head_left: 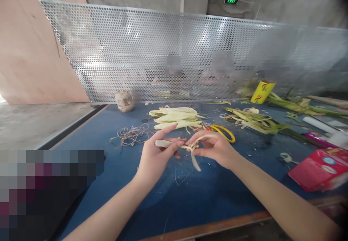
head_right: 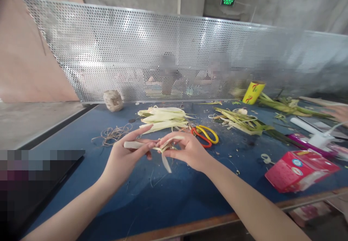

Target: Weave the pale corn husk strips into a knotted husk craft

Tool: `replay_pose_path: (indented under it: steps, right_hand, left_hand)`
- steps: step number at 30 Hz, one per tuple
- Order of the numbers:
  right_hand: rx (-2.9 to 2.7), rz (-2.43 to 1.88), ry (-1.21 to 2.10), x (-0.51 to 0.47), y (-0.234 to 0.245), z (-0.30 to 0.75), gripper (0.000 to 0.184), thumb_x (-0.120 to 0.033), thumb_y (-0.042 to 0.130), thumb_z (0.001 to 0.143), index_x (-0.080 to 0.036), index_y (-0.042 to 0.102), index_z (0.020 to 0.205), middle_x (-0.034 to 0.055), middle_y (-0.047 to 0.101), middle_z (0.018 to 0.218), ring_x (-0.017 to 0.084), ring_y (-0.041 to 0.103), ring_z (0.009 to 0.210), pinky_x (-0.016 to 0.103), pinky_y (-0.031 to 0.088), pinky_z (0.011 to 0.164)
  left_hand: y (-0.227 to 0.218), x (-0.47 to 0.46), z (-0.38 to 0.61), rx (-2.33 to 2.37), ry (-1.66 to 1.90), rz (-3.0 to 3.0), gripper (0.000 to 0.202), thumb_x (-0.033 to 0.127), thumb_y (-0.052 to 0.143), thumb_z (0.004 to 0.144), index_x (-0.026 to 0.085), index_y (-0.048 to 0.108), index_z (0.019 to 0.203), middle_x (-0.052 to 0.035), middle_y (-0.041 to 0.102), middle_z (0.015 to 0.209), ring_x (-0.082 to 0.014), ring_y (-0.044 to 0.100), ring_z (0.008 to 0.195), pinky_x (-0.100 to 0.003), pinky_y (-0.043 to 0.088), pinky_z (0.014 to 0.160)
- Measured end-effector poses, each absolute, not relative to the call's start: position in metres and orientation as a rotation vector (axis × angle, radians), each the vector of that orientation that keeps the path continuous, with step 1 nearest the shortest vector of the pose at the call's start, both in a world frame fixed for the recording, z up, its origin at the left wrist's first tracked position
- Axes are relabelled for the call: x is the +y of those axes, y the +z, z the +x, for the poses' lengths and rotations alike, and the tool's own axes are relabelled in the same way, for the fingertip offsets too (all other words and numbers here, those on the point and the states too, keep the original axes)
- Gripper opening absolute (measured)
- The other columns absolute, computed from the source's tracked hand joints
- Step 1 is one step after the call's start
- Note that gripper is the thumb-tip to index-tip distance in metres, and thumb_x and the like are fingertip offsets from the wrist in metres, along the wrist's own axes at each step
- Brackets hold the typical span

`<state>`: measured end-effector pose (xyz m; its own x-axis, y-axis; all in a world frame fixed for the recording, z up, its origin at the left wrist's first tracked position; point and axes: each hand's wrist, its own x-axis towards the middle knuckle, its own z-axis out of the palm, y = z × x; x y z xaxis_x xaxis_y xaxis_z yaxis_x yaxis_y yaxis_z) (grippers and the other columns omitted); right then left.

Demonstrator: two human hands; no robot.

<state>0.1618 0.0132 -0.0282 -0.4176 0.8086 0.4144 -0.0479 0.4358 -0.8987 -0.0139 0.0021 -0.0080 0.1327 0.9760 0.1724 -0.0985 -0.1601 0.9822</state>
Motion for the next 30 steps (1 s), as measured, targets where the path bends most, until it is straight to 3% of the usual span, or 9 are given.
replay_pose_path:
  steps: [4,9,14,18,24,30]
  right_hand:
    - [-1.725,-0.614,1.116,0.013,-0.031,0.161,0.018,-0.015,0.070,0.067,-0.022,0.063,0.082,0.0001,0.063,0.084,0.013,0.061,0.080,0.030,0.049,0.076]
    - [-1.767,-0.699,0.899,0.010,-0.029,0.162,0.017,-0.017,0.067,0.070,-0.023,0.063,0.085,0.0016,0.064,0.087,0.016,0.060,0.086,0.031,0.047,0.079]
    - [-1.807,-0.672,0.703,0.005,-0.027,0.162,0.020,-0.014,0.066,0.071,-0.023,0.061,0.087,0.0016,0.063,0.088,0.016,0.058,0.086,0.031,0.046,0.078]
    - [-1.798,-0.621,0.682,0.000,-0.027,0.162,0.022,-0.012,0.066,0.070,-0.024,0.059,0.087,0.0008,0.061,0.086,0.015,0.057,0.084,0.030,0.046,0.077]
    - [-1.747,-0.648,0.858,-0.008,-0.025,0.164,0.026,-0.013,0.066,0.071,-0.028,0.057,0.091,0.0006,0.059,0.083,0.014,0.056,0.073,0.026,0.048,0.062]
    - [-1.590,-0.554,1.093,-0.008,-0.026,0.161,0.031,-0.012,0.070,0.068,-0.029,0.059,0.092,-0.0008,0.059,0.076,0.012,0.055,0.066,0.024,0.049,0.057]
  left_hand:
    - [-0.008,0.002,-0.013,0.952,1.208,1.283,0.053,0.024,0.070,0.064,0.016,0.054,0.114,-0.0021,0.069,0.067,-0.0111,0.056,0.044,-0.027,0.050,0.052]
    - [-0.015,0.002,-0.009,0.796,1.125,1.129,0.070,0.039,0.062,0.071,0.012,0.030,0.127,-0.0025,0.065,0.063,-0.0166,0.060,0.059,-0.026,0.046,0.049]
    - [-0.018,-0.001,-0.006,0.717,1.079,1.195,0.057,0.026,0.067,0.068,0.011,0.040,0.116,0.0025,0.059,0.060,-0.0087,0.052,0.053,-0.020,0.040,0.049]
    - [-0.019,-0.004,-0.006,0.646,1.086,1.188,0.047,0.024,0.064,0.072,0.014,0.043,0.112,0.0018,0.059,0.060,-0.0100,0.053,0.054,-0.022,0.041,0.049]
    - [-0.025,-0.008,-0.006,0.582,1.010,1.276,0.066,0.008,0.071,0.062,0.022,0.041,0.119,0.0041,0.064,0.061,-0.0130,0.062,0.064,-0.027,0.048,0.068]
    - [-0.019,-0.011,-0.008,0.606,0.917,1.320,0.073,0.005,0.070,0.062,0.026,0.038,0.124,0.0053,0.066,0.056,-0.0152,0.065,0.060,-0.030,0.051,0.069]
